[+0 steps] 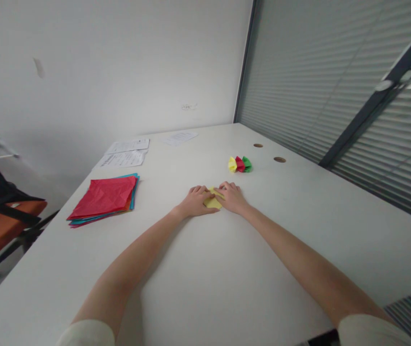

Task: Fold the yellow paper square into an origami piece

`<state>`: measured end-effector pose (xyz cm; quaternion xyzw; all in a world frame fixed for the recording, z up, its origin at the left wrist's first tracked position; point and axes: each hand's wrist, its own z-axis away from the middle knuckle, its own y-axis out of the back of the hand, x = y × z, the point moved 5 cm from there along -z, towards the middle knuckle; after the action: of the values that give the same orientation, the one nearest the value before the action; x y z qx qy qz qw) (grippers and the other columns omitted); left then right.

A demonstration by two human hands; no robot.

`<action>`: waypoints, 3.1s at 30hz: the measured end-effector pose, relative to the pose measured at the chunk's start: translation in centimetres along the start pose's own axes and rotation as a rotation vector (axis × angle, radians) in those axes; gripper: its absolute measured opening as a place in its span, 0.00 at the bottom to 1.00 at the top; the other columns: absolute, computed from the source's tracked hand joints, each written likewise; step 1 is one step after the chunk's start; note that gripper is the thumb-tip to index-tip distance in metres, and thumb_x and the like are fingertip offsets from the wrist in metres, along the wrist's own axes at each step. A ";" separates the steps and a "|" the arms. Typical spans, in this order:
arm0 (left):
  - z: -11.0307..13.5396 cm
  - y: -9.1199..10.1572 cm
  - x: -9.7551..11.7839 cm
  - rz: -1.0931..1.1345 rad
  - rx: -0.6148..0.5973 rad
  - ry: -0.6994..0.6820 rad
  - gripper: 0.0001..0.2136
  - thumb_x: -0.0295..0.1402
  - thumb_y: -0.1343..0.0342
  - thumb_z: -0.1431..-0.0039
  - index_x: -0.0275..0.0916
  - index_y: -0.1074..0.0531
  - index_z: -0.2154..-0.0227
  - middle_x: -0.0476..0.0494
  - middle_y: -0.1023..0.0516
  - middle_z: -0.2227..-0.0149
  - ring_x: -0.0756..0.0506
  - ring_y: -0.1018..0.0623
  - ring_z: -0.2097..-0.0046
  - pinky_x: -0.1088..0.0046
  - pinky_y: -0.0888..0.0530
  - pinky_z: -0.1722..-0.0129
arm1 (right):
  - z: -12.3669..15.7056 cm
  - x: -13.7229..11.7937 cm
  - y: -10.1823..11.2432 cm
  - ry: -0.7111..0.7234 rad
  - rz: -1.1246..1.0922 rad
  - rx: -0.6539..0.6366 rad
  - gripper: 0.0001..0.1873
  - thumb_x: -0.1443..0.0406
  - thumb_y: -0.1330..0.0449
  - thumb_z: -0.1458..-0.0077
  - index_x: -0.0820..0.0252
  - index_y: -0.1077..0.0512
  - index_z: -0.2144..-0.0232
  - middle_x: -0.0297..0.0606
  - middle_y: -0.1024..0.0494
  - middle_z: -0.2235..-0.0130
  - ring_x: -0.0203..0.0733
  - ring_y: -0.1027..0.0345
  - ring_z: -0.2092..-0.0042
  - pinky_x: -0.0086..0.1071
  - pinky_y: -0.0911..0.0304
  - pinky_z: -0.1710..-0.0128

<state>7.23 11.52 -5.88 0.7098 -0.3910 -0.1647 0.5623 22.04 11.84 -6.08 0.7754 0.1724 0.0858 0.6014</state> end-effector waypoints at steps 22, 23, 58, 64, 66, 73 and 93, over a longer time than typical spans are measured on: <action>-0.2 0.2 0.1 -0.036 -0.094 -0.011 0.25 0.52 0.54 0.39 0.46 0.32 0.44 0.40 0.30 0.50 0.39 0.31 0.49 0.57 0.39 0.43 | -0.1 0.4 -0.6 -0.038 -0.028 -0.003 0.20 0.56 0.48 0.38 0.48 0.28 0.47 0.45 0.31 0.52 0.51 0.40 0.53 0.41 0.45 0.55; -0.2 0.2 0.1 -0.032 -0.101 -0.009 0.23 0.49 0.55 0.37 0.46 0.32 0.44 0.40 0.30 0.50 0.40 0.31 0.49 0.57 0.39 0.43 | -0.1 0.5 -0.6 -0.039 -0.030 -0.005 0.20 0.56 0.48 0.39 0.48 0.28 0.47 0.45 0.31 0.52 0.51 0.40 0.53 0.41 0.45 0.55; 0.0 0.6 0.9 0.008 -0.045 -0.127 0.28 0.53 0.50 0.41 0.43 0.34 0.43 0.38 0.33 0.39 0.37 0.42 0.34 0.48 0.59 0.35 | 6.0 -1.5 2.6 0.322 -0.249 -0.082 0.21 0.52 0.46 0.39 0.56 0.25 0.51 0.48 0.26 0.49 0.52 0.34 0.47 0.48 0.42 0.47; -0.7 -0.2 0.1 0.065 -0.176 -0.053 0.34 0.57 0.49 0.45 0.41 0.36 0.41 0.36 0.42 0.34 0.37 0.43 0.33 0.51 0.52 0.35 | 6.0 -1.7 2.8 0.336 -0.241 -0.114 0.24 0.50 0.47 0.39 0.55 0.26 0.49 0.48 0.27 0.48 0.52 0.36 0.46 0.49 0.46 0.46; -0.8 -0.3 -0.1 0.073 -0.192 -0.043 0.35 0.58 0.49 0.46 0.41 0.37 0.41 0.36 0.44 0.34 0.37 0.43 0.34 0.53 0.52 0.35 | 6.0 -1.8 2.9 0.350 -0.242 -0.119 0.24 0.49 0.47 0.39 0.53 0.26 0.49 0.48 0.27 0.48 0.52 0.37 0.46 0.49 0.46 0.46; -0.7 -0.4 -0.3 0.090 -0.229 -0.027 0.38 0.60 0.49 0.48 0.42 0.39 0.40 0.37 0.47 0.33 0.38 0.45 0.33 0.54 0.54 0.34 | 5.0 1.1 3.0 0.312 -0.185 -0.122 0.21 0.49 0.49 0.39 0.46 0.24 0.51 0.42 0.26 0.49 0.55 0.43 0.44 0.52 0.49 0.46; 0.0 0.4 -1.4 0.177 0.049 0.141 0.43 0.58 0.44 0.49 0.41 0.49 0.36 0.32 0.31 0.42 0.35 0.33 0.40 0.54 0.40 0.41 | -1.6 2.8 -0.2 -0.296 -0.919 -0.037 0.18 0.67 0.35 0.59 0.65 0.21 0.62 0.37 0.23 0.71 0.36 0.32 0.71 0.28 0.37 0.71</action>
<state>6.25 12.53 -5.83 0.6958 -0.4154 -0.0544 0.5834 24.08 14.35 -6.09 0.6119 0.4083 -0.2969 0.6088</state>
